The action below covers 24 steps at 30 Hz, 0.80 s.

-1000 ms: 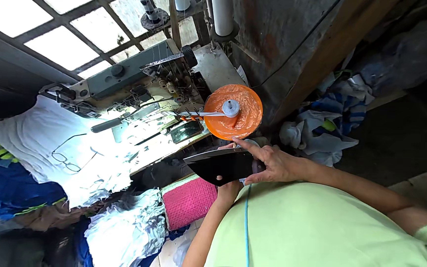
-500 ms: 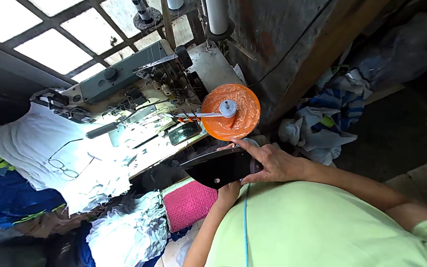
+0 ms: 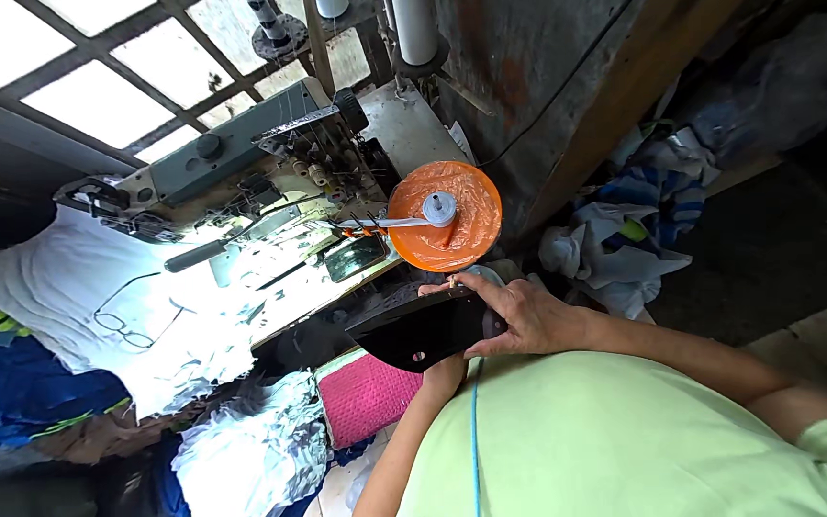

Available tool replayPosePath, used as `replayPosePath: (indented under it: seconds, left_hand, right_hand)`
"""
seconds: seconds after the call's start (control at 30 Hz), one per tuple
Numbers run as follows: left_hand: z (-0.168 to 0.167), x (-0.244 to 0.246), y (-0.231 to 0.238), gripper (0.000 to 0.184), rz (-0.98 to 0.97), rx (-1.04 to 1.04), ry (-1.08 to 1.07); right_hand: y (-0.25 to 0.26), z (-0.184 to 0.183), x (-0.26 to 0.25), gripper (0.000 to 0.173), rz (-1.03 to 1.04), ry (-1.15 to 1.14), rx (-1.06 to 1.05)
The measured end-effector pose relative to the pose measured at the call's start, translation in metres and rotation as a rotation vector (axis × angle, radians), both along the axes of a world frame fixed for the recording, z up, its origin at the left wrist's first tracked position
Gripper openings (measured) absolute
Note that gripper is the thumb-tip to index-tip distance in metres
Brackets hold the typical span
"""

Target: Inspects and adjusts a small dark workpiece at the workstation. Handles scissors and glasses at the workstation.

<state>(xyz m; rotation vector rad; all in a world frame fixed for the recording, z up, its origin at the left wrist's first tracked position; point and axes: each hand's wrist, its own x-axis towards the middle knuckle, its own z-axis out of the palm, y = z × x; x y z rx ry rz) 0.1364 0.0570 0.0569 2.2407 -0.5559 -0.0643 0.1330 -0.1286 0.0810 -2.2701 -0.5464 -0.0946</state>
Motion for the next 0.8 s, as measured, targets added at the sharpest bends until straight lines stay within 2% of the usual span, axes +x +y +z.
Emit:
replayPosePath:
  seconds: [0.03,0.1,0.2,0.23,0.3,0.47,0.53,0.63,0.7,0.73,0.8]
  left_hand:
    - [-0.001,-0.001,-0.001,0.013,0.007,-0.004,-0.027]
    - [-0.005,-0.002,-0.002,0.013,0.060,-0.156,-0.019]
    - [-0.012,-0.004,-0.005,0.006,0.070,-0.614,0.154]
    - [-0.015,-0.005,-0.005,0.009,0.044,-0.726,0.204]
    - [-0.022,-0.006,-0.002,0.009,-0.027,-0.762,0.198]
    - [-0.017,-0.007,0.002,0.010,-0.063,-0.806,0.212]
    - [-0.014,-0.004,0.000,0.012,-0.130,-0.969,0.271]
    - [-0.007,0.003,-0.010,0.020,-0.285,-1.351,0.559]
    - [-0.004,0.007,-0.012,0.009,-0.257,-1.430,0.684]
    - [-0.005,0.008,-0.011,0.007,-0.259,-1.427,0.702]
    - [-0.011,0.002,-0.010,0.010,-0.040,-1.416,0.691]
  right_hand:
    - [0.000,-0.001,0.000,0.084,-0.004,-0.024,-0.002]
    - [0.001,-0.002,-0.001,0.082,-0.007,-0.061,-0.008]
    - [0.001,-0.002,-0.002,0.081,-0.008,-0.080,-0.016]
    - [0.001,-0.002,-0.003,0.081,-0.007,-0.084,-0.022]
    - [0.001,-0.001,-0.005,0.083,-0.014,-0.126,-0.053]
    - [0.002,0.004,-0.011,0.097,-0.058,-0.154,-0.156]
    - [0.003,0.004,-0.012,0.097,-0.062,-0.182,-0.178]
    - [0.002,0.004,-0.012,0.090,-0.121,-0.247,-0.161]
    - [-0.008,0.010,-0.011,0.087,-0.258,-0.235,-0.094]
    - [-0.015,0.015,-0.011,0.093,-0.296,-0.240,-0.083]
    - [-0.019,0.027,-0.015,0.101,-0.236,-0.323,-0.085]
